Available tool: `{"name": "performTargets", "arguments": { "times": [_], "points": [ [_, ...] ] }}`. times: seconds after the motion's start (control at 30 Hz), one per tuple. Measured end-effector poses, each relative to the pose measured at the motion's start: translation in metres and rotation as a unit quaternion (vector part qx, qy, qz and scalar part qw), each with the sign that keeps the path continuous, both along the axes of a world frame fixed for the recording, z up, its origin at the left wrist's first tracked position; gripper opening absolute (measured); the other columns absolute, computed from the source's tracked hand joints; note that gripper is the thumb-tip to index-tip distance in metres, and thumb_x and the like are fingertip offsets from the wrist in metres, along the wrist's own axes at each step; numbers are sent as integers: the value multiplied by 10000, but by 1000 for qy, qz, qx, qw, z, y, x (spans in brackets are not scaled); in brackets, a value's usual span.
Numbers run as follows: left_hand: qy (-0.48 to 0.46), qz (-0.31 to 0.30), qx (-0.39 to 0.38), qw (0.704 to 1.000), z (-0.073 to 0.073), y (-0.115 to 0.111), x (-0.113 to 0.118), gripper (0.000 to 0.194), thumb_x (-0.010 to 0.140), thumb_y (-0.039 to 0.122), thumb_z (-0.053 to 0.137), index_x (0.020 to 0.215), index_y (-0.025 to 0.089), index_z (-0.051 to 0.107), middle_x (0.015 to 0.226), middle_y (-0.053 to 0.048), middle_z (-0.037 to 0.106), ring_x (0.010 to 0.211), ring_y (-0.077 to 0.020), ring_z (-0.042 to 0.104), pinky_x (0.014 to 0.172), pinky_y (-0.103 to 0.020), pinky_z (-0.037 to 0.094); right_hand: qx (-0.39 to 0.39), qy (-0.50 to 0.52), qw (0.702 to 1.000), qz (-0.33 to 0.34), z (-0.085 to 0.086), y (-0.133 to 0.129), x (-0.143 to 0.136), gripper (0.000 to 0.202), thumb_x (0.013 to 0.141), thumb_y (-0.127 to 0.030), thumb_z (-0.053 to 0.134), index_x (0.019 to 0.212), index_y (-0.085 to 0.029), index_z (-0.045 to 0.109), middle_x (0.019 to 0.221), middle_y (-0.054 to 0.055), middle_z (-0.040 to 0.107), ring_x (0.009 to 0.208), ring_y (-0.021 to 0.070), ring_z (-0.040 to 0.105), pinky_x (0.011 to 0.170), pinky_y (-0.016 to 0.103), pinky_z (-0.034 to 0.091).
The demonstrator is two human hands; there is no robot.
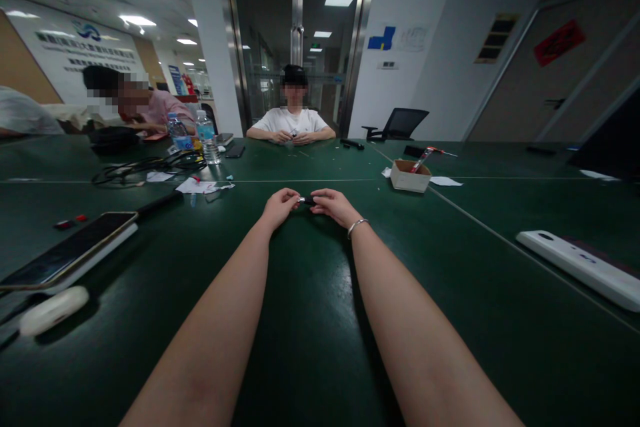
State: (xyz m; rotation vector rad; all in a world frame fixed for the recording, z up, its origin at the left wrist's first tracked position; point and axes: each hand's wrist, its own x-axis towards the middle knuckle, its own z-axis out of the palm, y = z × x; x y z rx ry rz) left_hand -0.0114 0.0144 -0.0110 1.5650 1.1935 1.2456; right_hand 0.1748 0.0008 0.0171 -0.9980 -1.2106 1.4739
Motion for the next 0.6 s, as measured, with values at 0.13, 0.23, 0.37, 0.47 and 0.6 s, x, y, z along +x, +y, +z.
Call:
{"name": "performTargets", "arguments": {
  "times": [0.13,0.23,0.37,0.47,0.6],
  "points": [
    [8,0,3,1000,2,-3,0,245,714,295,692,922,170,661,774,-35,677,702,-140,614,703,-292,476,0,3,1000,0,1,-1,0,159,859,29,553,917,-102,622,655,37,683,531,99,679,553,163,581],
    [-3,-8,1,1000,3,-4,0,252,716,299,692,923,157,662,807,-52,683,711,-143,619,730,-311,488,0,6,1000,-2,1,-1,0,159,860,33,549,901,-105,619,647,31,680,521,95,676,540,156,579],
    [5,-2,8,1000,1,-2,-1,244,731,315,678,922,163,668,824,-58,686,743,-154,622,750,-324,491,2,6,1000,0,1,-1,0,156,861,34,552,901,-104,615,639,29,679,514,93,674,535,155,579],
    [32,19,21,999,0,-1,-1,217,732,312,673,897,171,672,819,-52,679,746,-154,610,739,-312,483,3,2,1000,3,0,0,0,151,863,30,555,911,-101,612,638,33,681,516,93,675,543,156,580],
    [39,12,31,999,0,-3,0,225,756,306,636,954,199,646,763,-17,648,693,-142,587,673,-286,465,4,2,1000,-2,-1,1,0,140,856,22,572,907,-100,617,647,32,679,516,93,673,537,157,576]
  ]
}}
